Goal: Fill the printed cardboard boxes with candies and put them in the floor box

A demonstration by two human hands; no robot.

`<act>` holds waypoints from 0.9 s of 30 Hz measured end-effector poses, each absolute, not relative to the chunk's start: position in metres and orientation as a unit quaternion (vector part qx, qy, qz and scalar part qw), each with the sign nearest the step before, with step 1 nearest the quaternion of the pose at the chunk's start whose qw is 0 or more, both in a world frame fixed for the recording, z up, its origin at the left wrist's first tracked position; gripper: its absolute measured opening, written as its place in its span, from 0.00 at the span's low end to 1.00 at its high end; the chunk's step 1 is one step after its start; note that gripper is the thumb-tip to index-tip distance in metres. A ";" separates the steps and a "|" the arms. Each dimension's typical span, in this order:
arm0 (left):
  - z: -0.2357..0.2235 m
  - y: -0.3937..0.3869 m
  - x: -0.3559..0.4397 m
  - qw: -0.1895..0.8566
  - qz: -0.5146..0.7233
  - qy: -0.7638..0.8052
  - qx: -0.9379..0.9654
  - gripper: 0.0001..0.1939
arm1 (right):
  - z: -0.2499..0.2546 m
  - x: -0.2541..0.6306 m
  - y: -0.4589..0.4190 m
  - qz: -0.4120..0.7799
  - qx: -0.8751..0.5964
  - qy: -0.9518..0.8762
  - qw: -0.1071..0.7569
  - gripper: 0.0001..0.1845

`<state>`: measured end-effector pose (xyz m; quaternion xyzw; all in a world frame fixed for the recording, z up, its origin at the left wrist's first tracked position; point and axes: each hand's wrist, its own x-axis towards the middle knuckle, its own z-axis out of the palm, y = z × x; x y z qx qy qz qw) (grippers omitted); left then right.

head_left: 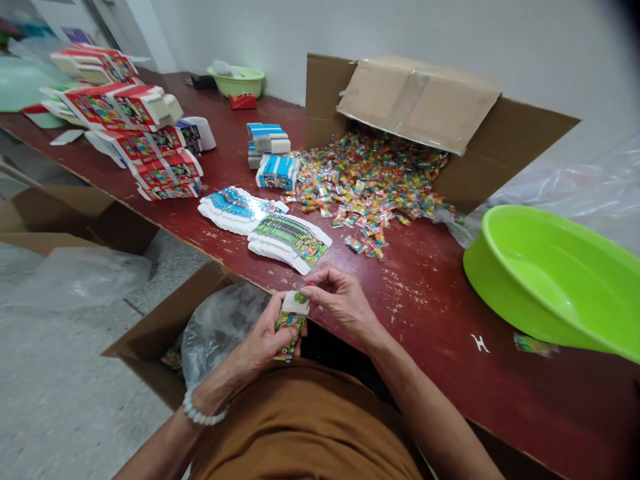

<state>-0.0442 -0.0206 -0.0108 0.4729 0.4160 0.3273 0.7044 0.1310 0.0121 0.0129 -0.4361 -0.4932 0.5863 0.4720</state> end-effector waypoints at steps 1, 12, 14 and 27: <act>-0.011 -0.021 -0.042 0.694 0.329 0.420 0.483 0.25 | 0.009 0.127 0.011 0.565 -0.446 -0.502 0.479 0.19; -0.004 -0.020 -0.035 0.739 0.403 0.390 0.373 0.26 | 0.001 0.133 0.003 0.413 -0.440 -0.639 0.477 0.13; -0.001 -0.019 -0.035 0.744 0.424 0.383 0.346 0.28 | -0.002 0.132 0.005 0.526 -0.444 -0.556 0.466 0.15; -0.006 -0.017 -0.032 0.770 0.443 0.372 0.270 0.24 | -0.020 0.114 -0.001 0.480 -0.427 -0.586 0.494 0.18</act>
